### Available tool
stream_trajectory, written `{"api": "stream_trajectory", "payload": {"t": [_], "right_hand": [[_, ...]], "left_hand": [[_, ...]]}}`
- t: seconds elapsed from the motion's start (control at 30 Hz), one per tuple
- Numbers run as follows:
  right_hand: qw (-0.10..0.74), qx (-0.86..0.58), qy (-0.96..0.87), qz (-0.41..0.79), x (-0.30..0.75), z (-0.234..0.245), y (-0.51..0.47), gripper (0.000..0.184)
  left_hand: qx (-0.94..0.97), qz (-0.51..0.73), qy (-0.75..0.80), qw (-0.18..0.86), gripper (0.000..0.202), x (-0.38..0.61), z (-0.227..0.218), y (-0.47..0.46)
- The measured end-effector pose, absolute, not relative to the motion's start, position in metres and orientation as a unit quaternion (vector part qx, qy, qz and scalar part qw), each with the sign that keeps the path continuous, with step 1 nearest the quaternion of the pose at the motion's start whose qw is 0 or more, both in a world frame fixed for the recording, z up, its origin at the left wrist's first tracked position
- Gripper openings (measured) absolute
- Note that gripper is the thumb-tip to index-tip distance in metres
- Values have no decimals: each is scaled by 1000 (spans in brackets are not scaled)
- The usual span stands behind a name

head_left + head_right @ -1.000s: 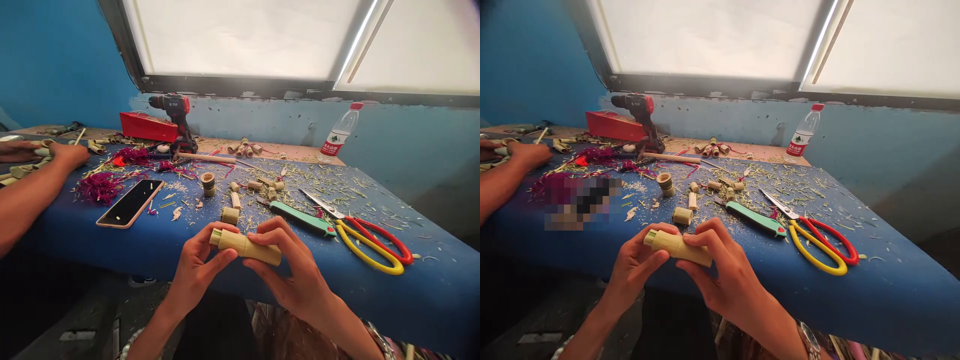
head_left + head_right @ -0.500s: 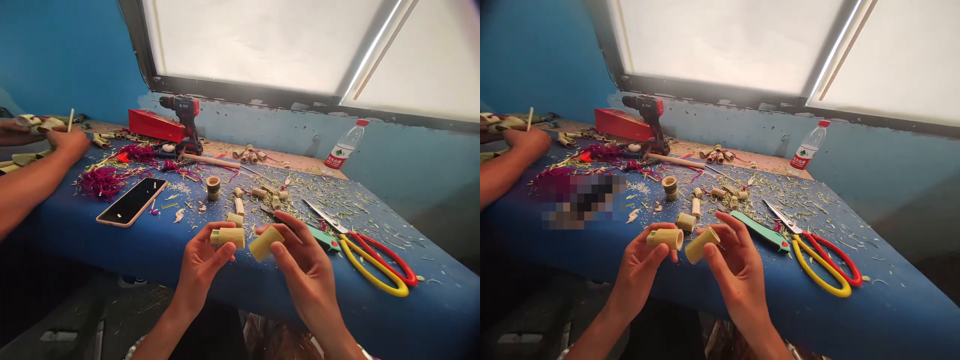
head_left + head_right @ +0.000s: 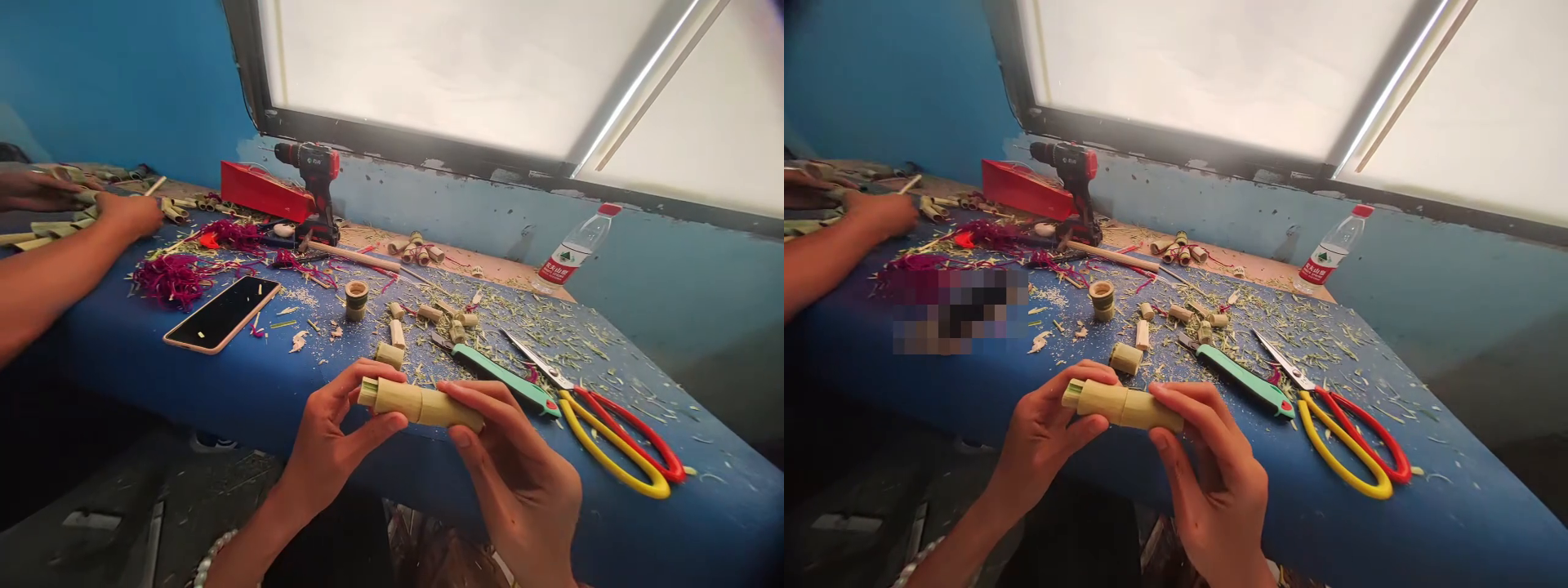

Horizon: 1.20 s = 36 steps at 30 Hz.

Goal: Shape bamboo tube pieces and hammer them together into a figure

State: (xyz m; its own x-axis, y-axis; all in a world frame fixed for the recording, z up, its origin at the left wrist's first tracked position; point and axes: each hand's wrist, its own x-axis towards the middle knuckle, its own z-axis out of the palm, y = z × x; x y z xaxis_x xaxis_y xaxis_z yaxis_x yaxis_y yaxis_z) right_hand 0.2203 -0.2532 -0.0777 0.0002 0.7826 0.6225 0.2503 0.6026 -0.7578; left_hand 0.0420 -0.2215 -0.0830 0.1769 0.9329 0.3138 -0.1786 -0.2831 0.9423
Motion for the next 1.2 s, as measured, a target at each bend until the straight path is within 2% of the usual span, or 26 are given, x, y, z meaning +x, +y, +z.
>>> {"api": "stream_trajectory", "payload": {"t": [0.23, 0.4, 0.5, 0.57, 0.63, 0.7, 0.8, 0.9, 1.07, 1.2], "right_hand": [[588, -383, -701, 127, 220, -83, -252, 40], [500, -366, -782, 68, 228, -79, -243, 51], [435, -383, -814, 46, 240, -72, -234, 50], [417, -408, -813, 6, 249, -68, -227, 47], [398, -440, -804, -31, 258, -67, -220, 43], [364, -471, -802, -49, 265, -68, -214, 42], [322, -491, -809, -36, 267, -69, -209, 37], [334, -474, -814, -15, 265, -66, -205, 30], [398, -430, -810, 15, 259, -56, -194, 21], [483, -420, -764, 78, 250, -46, -177, 28]], "left_hand": [[564, 547, 311, 534, 30, 43, -87, -221], [598, 547, 327, 486, 26, 39, -80, -222], [657, 545, 372, 365, 25, 28, -71, -211], [701, 512, 441, 227, 32, 16, -66, -197], [736, 431, 517, 74, 48, 2, -62, -180], [753, 340, 564, -9, 59, -9, -59, -164], [773, 229, 587, -74, 59, -19, -54, -150], [795, 194, 572, -51, 59, -24, -47, -143], [762, 250, 594, 65, 62, -32, -37, -122], [788, 215, 568, 102, 59, -23, -27, -93]]}}
